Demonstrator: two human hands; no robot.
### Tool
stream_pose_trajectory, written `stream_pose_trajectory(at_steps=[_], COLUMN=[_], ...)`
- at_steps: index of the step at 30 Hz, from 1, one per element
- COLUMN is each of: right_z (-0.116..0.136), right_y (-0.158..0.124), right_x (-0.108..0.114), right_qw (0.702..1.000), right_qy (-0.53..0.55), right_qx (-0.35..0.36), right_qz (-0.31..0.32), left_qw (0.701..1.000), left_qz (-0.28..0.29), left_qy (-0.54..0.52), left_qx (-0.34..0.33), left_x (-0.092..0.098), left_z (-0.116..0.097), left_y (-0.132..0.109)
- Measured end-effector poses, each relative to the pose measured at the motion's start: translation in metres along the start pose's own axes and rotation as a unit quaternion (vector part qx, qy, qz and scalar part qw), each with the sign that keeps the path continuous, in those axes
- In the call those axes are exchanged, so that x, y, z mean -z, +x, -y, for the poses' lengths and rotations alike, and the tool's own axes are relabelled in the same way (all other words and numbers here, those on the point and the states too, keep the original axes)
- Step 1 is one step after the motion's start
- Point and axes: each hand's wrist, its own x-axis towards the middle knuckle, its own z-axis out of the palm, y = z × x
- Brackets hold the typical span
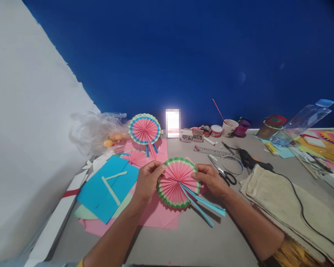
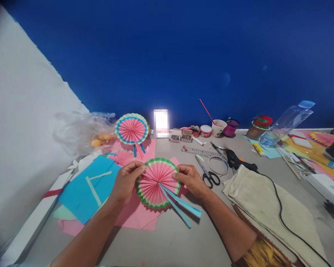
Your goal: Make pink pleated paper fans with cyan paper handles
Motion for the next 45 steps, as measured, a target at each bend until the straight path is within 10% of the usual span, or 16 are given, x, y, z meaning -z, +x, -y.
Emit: stream_pose_trajectory(at_steps=[11, 16, 19, 24, 29, 34, 45], right_z=[-0.006, -0.004, -0.006, -0.006, -0.002, -0.001, 0.002], right_y=[0.003, 0.003, 0.004, 0.007, 0.005, 0.001, 0.003], right_x=[0.003, 0.002, 0.002, 0.003, -0.001, 0.000, -0.005], right_qw=[1.000, 0.999, 0.998, 0.995, 0.996, 1.000, 0.997], right_qy=[0.012, 0.013, 0.033, 0.067, 0.056, 0.016, 0.065], right_qx=[0.015, 0.017, 0.010, 0.003, -0.006, 0.001, -0.009], right_qz=[-0.022, -0.039, -0.043, -0.070, -0.063, 0.002, 0.027], left_qw=[0.996, 0.892, 0.853, 0.910, 0.996, 0.994, 0.979], left_qz=[-0.015, 0.002, 0.026, -0.029, -0.007, 0.029, 0.166], left_qy=[0.073, 0.322, 0.374, 0.292, 0.077, -0.065, -0.066], left_qx=[-0.045, -0.317, -0.364, -0.292, -0.050, 0.085, 0.102], left_x=[-0.003, -0.007, -0.010, -0.007, 0.000, 0.000, -0.010], left_z=[-0.002, -0.004, -0.001, 0.005, 0.007, 0.005, -0.001], left_y=[0.000, -0.011, -0.016, -0.011, 0.001, 0.003, -0.012])
